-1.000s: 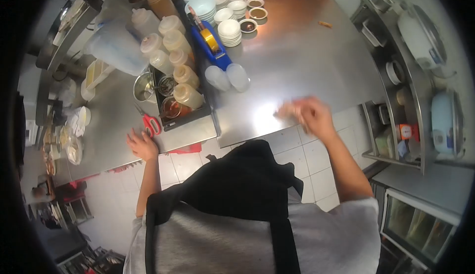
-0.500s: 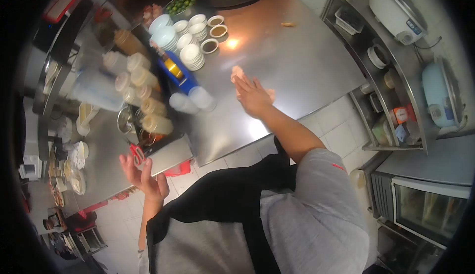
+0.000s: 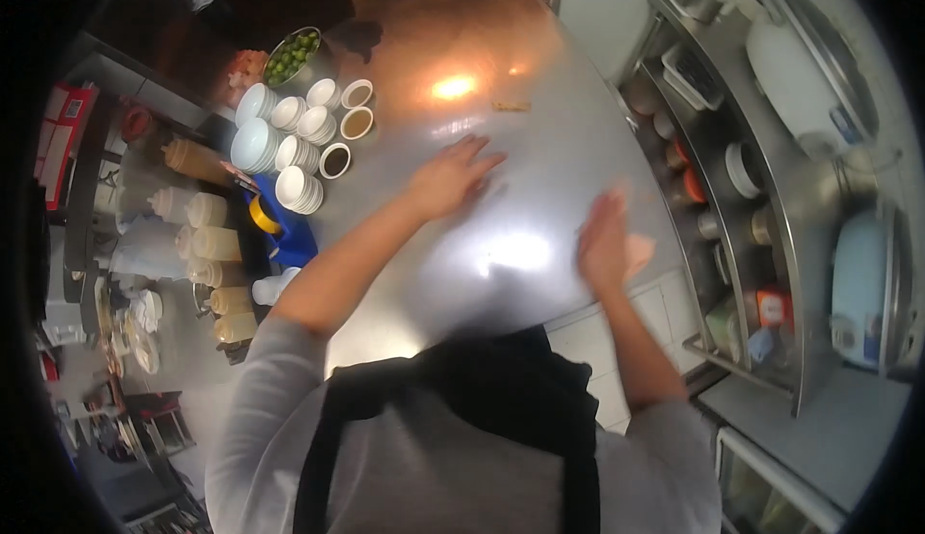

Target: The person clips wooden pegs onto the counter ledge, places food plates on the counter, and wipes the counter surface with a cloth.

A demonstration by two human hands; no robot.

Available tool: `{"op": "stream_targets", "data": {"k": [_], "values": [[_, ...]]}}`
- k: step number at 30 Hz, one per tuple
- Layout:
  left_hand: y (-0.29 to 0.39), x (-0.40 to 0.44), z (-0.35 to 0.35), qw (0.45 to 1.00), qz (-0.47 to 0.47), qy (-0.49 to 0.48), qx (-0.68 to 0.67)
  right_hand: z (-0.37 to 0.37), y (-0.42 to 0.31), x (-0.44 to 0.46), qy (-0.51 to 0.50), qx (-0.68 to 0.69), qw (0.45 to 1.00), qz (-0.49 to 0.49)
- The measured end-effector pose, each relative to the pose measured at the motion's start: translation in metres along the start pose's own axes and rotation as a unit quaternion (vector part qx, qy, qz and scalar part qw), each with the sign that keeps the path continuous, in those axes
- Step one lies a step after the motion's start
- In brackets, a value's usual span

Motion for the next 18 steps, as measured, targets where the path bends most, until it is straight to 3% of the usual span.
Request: {"op": "stream_targets", "data": {"k": [1,2,4,5,8,12,13,15,17,18], "values": [[-0.009,0.031,0.014,0.999,-0.024,0.002,0.043,0.025,-0.035,-0.023,-0.061,-0.185,0.977,-0.082],[-0.017,0.056,0.026,0.995,-0.046,0.002,0.087,0.047,-0.061,-0.046,-0.128,-0.174,0.974,-0.065],[-0.036,0.088,0.057,0.995,-0.073,0.045,0.058,0.075,-0.121,-0.055,-0.246,-0.051,0.957,-0.144],[-0.044,0.097,0.065,0.993,-0.086,0.065,0.042,0.088,-0.131,-0.067,-0.321,-0.066,0.916,-0.231],[-0.045,0.109,0.053,0.993,-0.116,-0.007,-0.019,0.111,-0.152,-0.044,-0.336,-0.035,0.874,-0.349],[-0.063,0.100,0.038,0.979,-0.134,0.121,-0.093,0.169,-0.163,0.014,-0.330,-0.081,0.853,-0.396],[-0.069,0.093,0.021,0.968,-0.135,0.165,-0.132,0.187,-0.160,0.050,-0.395,0.087,0.879,-0.252],[-0.074,0.067,-0.025,0.932,-0.142,0.260,-0.211,0.255,-0.138,0.108,-0.397,0.201,0.892,-0.076],[-0.074,0.020,-0.070,0.929,-0.160,0.310,-0.123,0.297,-0.137,0.146,-0.315,0.072,0.934,-0.155],[-0.079,-0.008,-0.075,0.916,-0.193,0.325,-0.137,0.290,-0.158,0.166,-0.271,-0.011,0.928,-0.253]]}}
Point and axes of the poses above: each hand's wrist, its own x-axis towards the middle knuckle, its own z-axis out of the palm, y = z × x, the point moved 8 cm from there along x, towards the middle knuckle, and after that the axes turned 3 degrees about x, right-handed, at the moved point
